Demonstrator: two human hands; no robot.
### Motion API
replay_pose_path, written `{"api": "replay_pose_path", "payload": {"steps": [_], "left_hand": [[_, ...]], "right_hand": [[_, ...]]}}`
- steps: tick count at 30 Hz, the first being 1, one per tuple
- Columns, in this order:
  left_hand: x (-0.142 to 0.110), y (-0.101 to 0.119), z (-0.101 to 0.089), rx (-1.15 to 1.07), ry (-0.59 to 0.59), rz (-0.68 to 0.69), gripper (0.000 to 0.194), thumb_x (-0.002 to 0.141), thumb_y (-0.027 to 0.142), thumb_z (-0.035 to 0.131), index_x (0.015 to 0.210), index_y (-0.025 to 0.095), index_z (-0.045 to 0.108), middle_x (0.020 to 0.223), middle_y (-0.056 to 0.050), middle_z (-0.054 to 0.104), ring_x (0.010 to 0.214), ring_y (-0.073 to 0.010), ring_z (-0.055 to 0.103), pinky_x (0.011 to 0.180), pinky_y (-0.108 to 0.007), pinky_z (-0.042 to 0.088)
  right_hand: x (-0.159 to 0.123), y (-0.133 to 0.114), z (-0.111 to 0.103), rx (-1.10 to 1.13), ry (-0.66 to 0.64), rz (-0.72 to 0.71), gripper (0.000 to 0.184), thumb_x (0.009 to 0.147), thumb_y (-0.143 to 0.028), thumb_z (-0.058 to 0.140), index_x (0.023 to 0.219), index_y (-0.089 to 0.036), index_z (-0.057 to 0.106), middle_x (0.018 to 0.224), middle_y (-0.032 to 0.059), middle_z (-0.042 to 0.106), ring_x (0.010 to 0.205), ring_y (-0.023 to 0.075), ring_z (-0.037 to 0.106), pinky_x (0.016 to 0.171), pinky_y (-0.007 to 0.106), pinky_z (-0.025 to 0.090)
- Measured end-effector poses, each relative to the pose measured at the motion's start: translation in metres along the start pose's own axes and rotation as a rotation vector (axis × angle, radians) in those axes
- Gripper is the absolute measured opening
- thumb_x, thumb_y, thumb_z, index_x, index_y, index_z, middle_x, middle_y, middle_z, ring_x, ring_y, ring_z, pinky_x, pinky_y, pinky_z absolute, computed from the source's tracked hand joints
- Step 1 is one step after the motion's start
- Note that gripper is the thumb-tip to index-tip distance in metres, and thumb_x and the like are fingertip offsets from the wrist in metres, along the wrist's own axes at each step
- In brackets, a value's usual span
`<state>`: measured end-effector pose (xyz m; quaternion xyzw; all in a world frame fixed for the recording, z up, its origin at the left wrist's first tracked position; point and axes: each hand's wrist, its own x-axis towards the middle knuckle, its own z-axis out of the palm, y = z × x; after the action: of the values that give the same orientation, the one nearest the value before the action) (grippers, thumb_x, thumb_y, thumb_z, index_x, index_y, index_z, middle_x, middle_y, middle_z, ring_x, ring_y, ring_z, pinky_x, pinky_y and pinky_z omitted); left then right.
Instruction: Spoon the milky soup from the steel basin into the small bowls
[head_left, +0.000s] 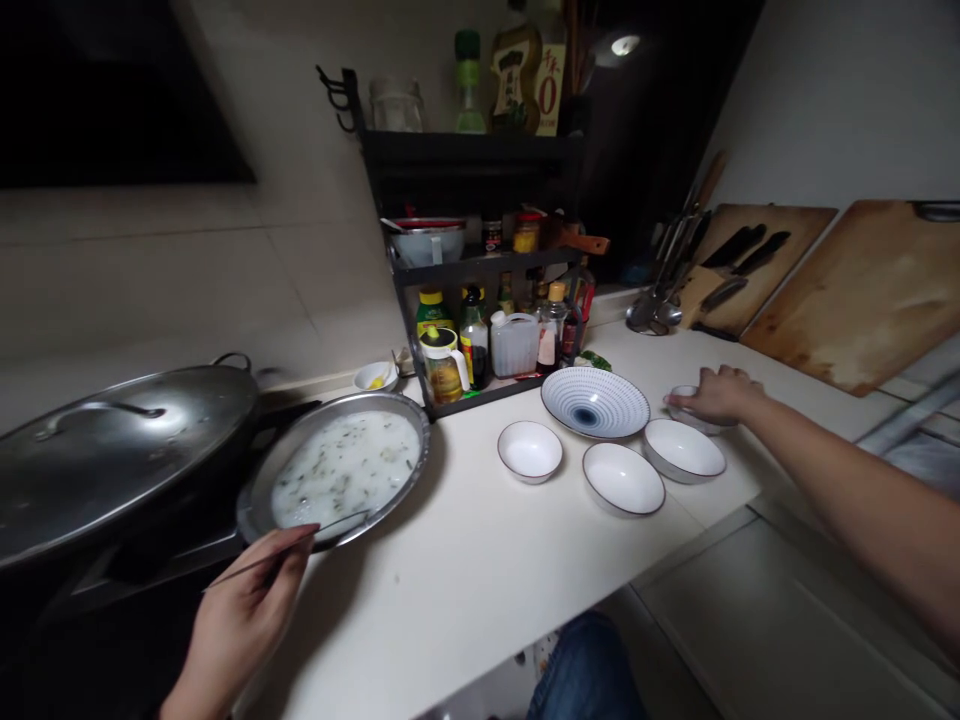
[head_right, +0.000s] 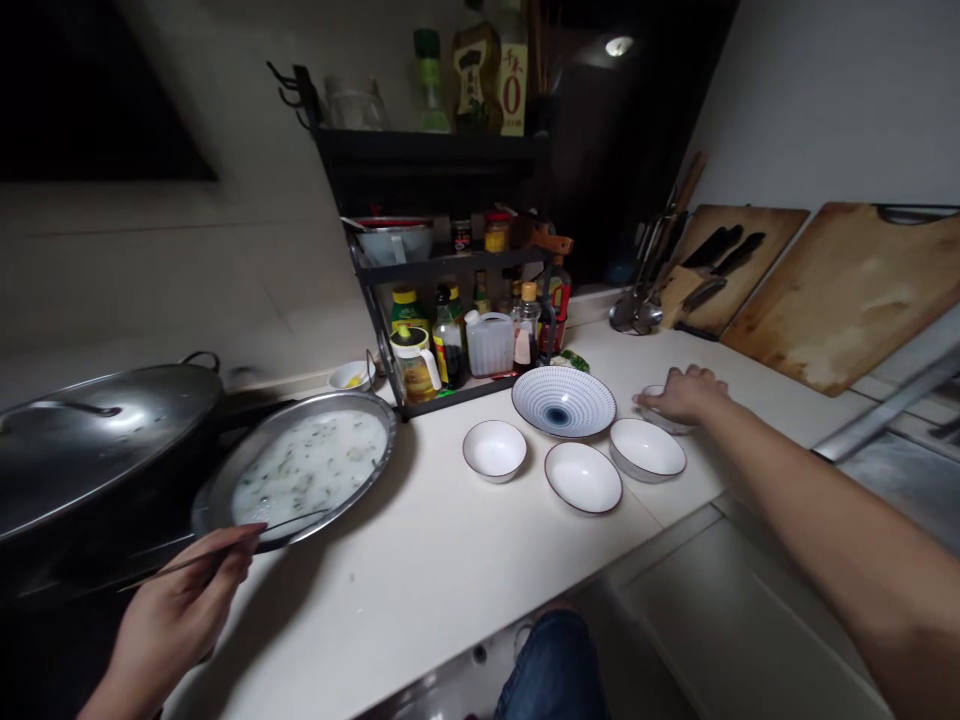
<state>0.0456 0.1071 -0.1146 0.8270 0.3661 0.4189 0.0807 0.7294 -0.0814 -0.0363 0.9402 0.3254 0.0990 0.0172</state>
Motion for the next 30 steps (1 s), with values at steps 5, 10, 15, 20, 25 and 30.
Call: {"api": "replay_pose_path", "payload": {"steps": [5,10,15,20,25,30], "left_hand": [[-0.002,0.003,0.003,-0.018,-0.001,0.016,0.03,0.098,0.044,0.059,0.098,0.021,0.077,0.093,-0.007,0.082,0.08,-0.021,0.079,0.076,-0.027,0.064],[0.001,0.011,0.002,-0.015,0.018,0.081,0.028,0.098,0.04,0.059,0.097,0.019,0.077,0.092,-0.008,0.082,0.079,-0.0208,0.079,0.074,-0.026,0.064],[0.004,0.017,-0.002,-0.012,0.015,0.161,0.024,0.097,0.035,0.061,0.096,0.018,0.077,0.093,-0.008,0.082,0.082,-0.0212,0.08,0.077,-0.025,0.063],[0.002,0.017,-0.004,-0.032,0.002,0.148,0.022,0.097,0.034,0.061,0.096,0.019,0.078,0.094,-0.007,0.083,0.083,-0.0209,0.08,0.078,-0.025,0.063],[0.0,0.014,-0.002,-0.028,0.024,0.133,0.025,0.097,0.037,0.061,0.095,0.02,0.078,0.093,-0.007,0.083,0.083,-0.0222,0.08,0.079,-0.027,0.064],[0.001,0.013,-0.004,-0.029,0.028,0.14,0.026,0.097,0.036,0.06,0.094,0.019,0.079,0.092,-0.008,0.083,0.082,-0.022,0.08,0.079,-0.027,0.064]], "right_hand": [[-0.069,-0.094,-0.042,0.127,0.064,-0.434,0.056,0.103,-0.051,0.048,0.13,-0.006,0.069,0.13,0.0273,0.067,0.122,0.0369,0.062,0.106,0.043,0.043],[-0.124,-0.203,-0.045,0.203,-0.247,-0.821,0.122,0.066,-0.079,0.077,0.162,-0.013,0.039,0.167,0.0245,0.035,0.154,0.0456,0.032,0.124,0.053,0.027],[-0.116,-0.257,-0.037,-0.007,-0.425,-0.942,0.138,0.051,-0.074,0.086,0.163,-0.01,0.036,0.162,0.0288,0.042,0.153,0.0482,0.032,0.126,0.06,0.018],[-0.132,-0.255,-0.042,-0.032,-0.461,-1.012,0.13,0.052,-0.058,0.087,0.162,-0.008,0.038,0.153,0.0286,0.053,0.144,0.0465,0.047,0.125,0.057,0.023],[-0.166,-0.228,-0.044,0.039,-0.461,-1.166,0.125,0.055,-0.045,0.086,0.163,-0.009,0.035,0.159,0.0275,0.047,0.149,0.045,0.041,0.129,0.059,0.013],[-0.143,-0.196,-0.047,0.165,-0.51,-1.095,0.129,0.06,-0.06,0.089,0.166,-0.013,0.031,0.171,0.0205,0.03,0.158,0.0411,0.029,0.13,0.05,0.022]]}}
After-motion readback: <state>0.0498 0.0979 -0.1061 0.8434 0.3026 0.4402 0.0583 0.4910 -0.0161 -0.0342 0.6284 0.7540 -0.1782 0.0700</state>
